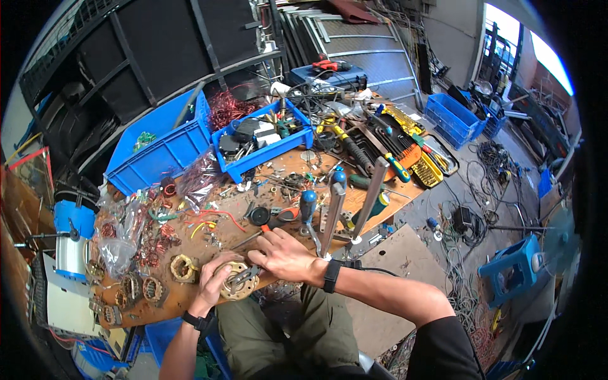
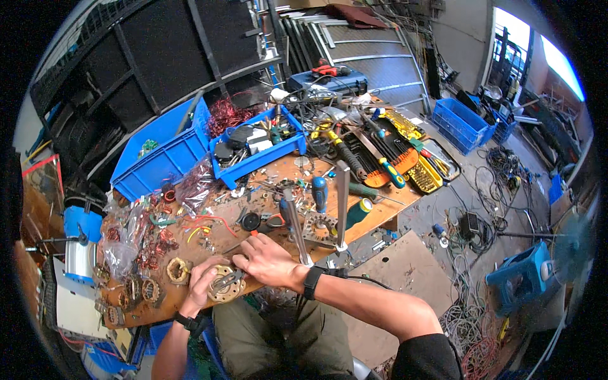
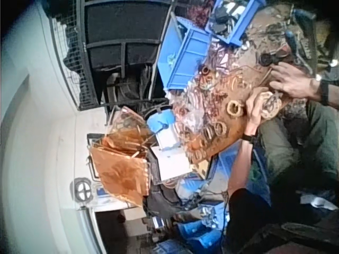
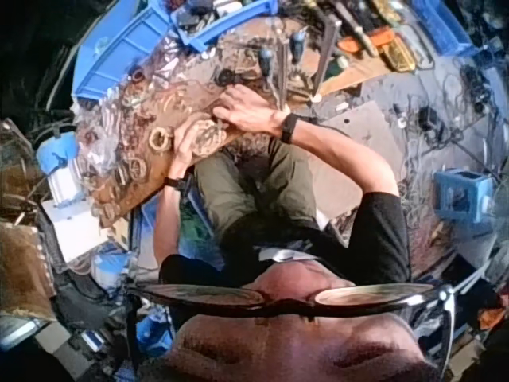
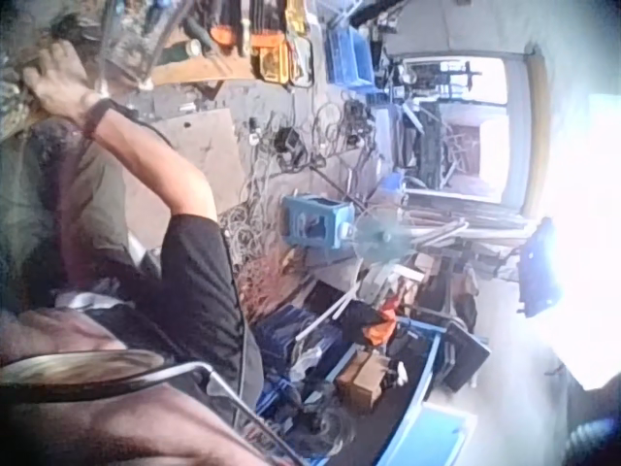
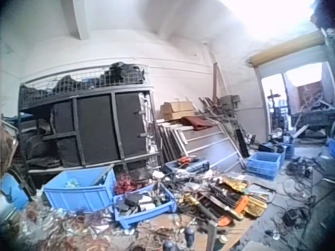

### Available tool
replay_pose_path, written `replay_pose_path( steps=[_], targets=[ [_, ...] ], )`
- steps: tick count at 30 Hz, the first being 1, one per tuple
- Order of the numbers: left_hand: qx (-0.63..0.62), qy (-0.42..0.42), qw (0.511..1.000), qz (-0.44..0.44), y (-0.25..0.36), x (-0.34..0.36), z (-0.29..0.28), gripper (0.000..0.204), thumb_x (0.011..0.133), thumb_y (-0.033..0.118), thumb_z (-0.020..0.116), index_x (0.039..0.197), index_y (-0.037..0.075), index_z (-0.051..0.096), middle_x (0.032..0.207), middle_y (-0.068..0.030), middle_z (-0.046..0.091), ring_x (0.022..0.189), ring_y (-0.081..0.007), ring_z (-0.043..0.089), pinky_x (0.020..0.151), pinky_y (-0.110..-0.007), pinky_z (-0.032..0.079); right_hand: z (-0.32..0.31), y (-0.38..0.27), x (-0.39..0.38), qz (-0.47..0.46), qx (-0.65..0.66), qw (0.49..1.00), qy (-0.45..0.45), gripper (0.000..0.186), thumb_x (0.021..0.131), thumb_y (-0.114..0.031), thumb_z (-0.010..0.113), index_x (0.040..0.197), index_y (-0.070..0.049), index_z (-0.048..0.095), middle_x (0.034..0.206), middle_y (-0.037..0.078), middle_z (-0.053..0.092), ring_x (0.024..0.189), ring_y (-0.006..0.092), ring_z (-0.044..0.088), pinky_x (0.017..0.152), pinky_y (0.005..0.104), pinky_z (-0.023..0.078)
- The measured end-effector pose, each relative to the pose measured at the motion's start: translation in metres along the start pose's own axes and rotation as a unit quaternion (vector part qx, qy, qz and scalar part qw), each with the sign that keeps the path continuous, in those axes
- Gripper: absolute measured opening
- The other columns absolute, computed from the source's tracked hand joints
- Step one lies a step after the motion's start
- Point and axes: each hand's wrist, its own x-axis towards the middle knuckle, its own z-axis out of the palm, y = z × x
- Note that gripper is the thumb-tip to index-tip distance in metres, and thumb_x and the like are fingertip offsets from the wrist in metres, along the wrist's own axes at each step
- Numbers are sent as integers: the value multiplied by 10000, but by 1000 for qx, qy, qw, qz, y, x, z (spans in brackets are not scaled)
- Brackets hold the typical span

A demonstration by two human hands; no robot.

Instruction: The person is seated at a cluttered workbench, using pliers and a screwdriver to manipulate a brass-colored electrical component. They repeatedly adjust the component, remove a small metal piece, and inspect the internal structure of the device.

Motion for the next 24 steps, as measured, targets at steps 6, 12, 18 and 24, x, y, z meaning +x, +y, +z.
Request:
replay_pose_path(
  steps=[6,12,18,24],
  targets=[
    [6,-4,1000,24,-2,1,-1,502,997,356,572,1196,-79,724,1218,-191,743,1167,-290,690,1057,-404,498,-7,-2,2,9,-16,999,-45,187,898,-239,636,1043,-124,610,990,93,614,1000,278,614,892,400,465],
    [-4,-13,999,32,-1,0,-3,445,1007,309,572,1217,-52,726,1229,-172,738,1156,-275,693,1062,-402,499,-6,-2,3,9,-18,997,-71,215,899,-254,653,1079,-141,621,991,88,618,999,278,619,893,400,456],
    [-13,-16,999,40,-8,0,-3,436,1013,298,580,1234,-47,727,1248,-163,730,1180,-273,684,1076,-400,493,-6,-2,4,6,-19,998,-67,230,885,-253,672,1082,-143,625,975,85,610,989,271,618,869,397,453],
    [-23,-22,999,32,-9,0,-4,461,1016,332,582,1250,-37,727,1256,-152,722,1194,-250,673,1075,-388,489,-8,-2,5,2,-24,998,-61,245,870,-269,692,1066,-141,619,964,79,595,983,264,599,854,393,453]
  ],
)
